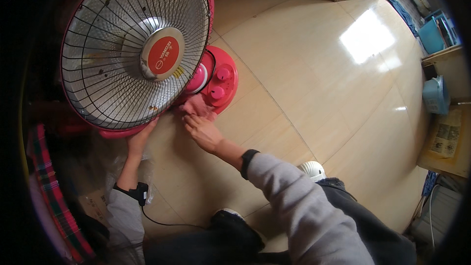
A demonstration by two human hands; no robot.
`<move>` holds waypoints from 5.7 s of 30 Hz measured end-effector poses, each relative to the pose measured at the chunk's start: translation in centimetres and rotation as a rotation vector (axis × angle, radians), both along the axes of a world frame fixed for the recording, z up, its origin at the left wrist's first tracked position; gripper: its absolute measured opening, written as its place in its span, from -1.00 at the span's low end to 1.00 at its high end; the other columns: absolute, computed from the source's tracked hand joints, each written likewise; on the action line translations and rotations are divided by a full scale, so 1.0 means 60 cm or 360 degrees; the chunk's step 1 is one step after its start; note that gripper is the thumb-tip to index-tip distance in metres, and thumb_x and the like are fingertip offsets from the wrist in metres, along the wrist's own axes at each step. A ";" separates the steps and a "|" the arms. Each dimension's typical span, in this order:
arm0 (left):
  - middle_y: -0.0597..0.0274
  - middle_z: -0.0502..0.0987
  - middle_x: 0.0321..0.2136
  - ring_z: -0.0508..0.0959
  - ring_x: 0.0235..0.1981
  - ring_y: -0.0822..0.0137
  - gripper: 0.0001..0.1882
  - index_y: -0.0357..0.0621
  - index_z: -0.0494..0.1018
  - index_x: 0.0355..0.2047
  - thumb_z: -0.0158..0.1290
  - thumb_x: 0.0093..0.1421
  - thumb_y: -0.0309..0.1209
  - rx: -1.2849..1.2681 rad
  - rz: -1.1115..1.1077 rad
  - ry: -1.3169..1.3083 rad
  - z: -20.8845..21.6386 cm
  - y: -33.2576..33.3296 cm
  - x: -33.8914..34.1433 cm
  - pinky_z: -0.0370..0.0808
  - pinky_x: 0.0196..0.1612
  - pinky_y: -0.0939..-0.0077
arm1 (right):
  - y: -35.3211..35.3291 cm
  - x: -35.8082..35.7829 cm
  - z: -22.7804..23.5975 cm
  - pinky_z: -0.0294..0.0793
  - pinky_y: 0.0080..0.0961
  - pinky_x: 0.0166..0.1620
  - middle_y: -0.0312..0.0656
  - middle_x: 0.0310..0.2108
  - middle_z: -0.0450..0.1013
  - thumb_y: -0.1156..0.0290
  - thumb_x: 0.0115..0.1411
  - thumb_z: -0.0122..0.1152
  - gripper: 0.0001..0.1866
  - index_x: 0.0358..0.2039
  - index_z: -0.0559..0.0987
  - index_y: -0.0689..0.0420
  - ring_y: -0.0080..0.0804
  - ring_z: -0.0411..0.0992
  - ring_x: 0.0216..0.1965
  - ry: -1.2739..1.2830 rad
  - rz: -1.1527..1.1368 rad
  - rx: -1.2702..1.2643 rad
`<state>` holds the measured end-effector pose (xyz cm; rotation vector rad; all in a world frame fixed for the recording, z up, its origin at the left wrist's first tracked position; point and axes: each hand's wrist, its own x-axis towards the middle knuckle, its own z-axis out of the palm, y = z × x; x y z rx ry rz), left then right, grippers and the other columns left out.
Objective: The person assembles a pink electric fan by hand, attaching the front grille and securing it with a knob. They briefly wash their hands at a sink before returning to tighten the fan components.
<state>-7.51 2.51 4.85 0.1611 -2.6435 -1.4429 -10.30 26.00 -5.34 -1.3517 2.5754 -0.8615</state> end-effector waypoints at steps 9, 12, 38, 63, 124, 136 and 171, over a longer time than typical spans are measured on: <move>0.18 0.65 -0.14 0.62 -0.10 0.39 -0.73 -0.35 0.59 -0.09 0.22 0.17 -0.62 0.0104 -0.0075 -0.0167 0.013 -0.002 -0.002 0.53 0.02 0.47 | -0.015 -0.013 0.004 0.16 -0.21 0.36 -0.04 0.29 0.27 0.36 0.28 -0.01 -0.58 0.09 0.54 0.23 -0.09 0.19 0.32 0.0216 -0.0071 0.0055; 0.17 0.64 -0.13 0.62 -0.09 0.37 -0.73 -0.35 0.58 -0.08 0.21 0.18 -0.61 0.0030 -0.0084 -0.0202 0.016 -0.005 -0.007 0.54 0.02 0.46 | -0.085 -0.048 0.013 0.18 -0.25 0.34 -0.07 0.24 0.32 0.30 0.25 0.00 -0.57 0.06 0.55 0.22 -0.14 0.23 0.27 0.0097 0.0024 0.0158; 0.27 0.61 0.01 0.57 0.04 0.39 -0.61 -0.20 0.53 0.05 0.22 0.24 -0.35 -0.0275 -0.0097 -0.0086 -0.005 -0.007 0.006 0.46 0.11 0.44 | 0.055 -0.052 0.017 0.40 -0.24 0.23 0.08 0.20 0.27 0.50 0.08 0.09 -0.44 0.16 0.47 0.25 -0.01 0.32 0.17 0.0483 -0.0201 -0.0237; 0.26 0.63 -0.04 0.58 -0.01 0.35 -0.60 -0.17 0.57 -0.02 0.28 0.15 -0.32 -0.0174 -0.0013 -0.0121 0.015 0.013 0.011 0.46 0.09 0.40 | 0.025 -0.057 0.019 0.23 -0.21 0.32 0.16 0.23 0.27 0.47 0.09 0.04 -0.34 0.25 0.31 0.36 0.02 0.21 0.29 0.0687 -0.0199 0.0377; 0.21 0.56 0.03 0.54 0.04 0.39 -0.64 -0.30 0.49 0.05 0.12 0.28 -0.42 0.0440 0.0012 -0.0250 -0.033 -0.043 -0.006 0.47 0.12 0.45 | 0.139 -0.111 0.027 0.56 -0.25 -0.30 0.15 -0.05 0.32 0.62 0.14 0.24 -0.52 0.09 0.40 0.29 -0.09 0.50 -0.30 -0.0499 -0.0931 -0.0557; 0.27 0.66 -0.13 0.62 -0.12 0.42 -0.65 -0.19 0.60 -0.08 0.31 0.13 -0.39 0.0287 -0.0024 -0.0217 -0.023 -0.028 0.004 0.52 -0.02 0.45 | 0.100 -0.140 -0.004 0.41 -0.11 0.08 0.32 0.08 0.28 0.46 0.35 0.04 -0.61 0.14 0.38 0.37 0.17 0.34 -0.03 0.0222 -0.1095 -0.0391; 0.21 0.64 -0.10 0.61 -0.07 0.36 -0.61 -0.21 0.58 -0.06 0.32 0.11 -0.36 -0.0257 -0.0065 0.0165 -0.027 -0.012 0.004 0.51 0.02 0.42 | 0.155 -0.173 0.060 0.51 -0.22 -0.09 0.00 -0.18 0.46 0.35 0.30 0.15 -0.74 -0.04 0.63 0.06 -0.02 0.44 -0.14 -0.0028 -0.0581 -0.0244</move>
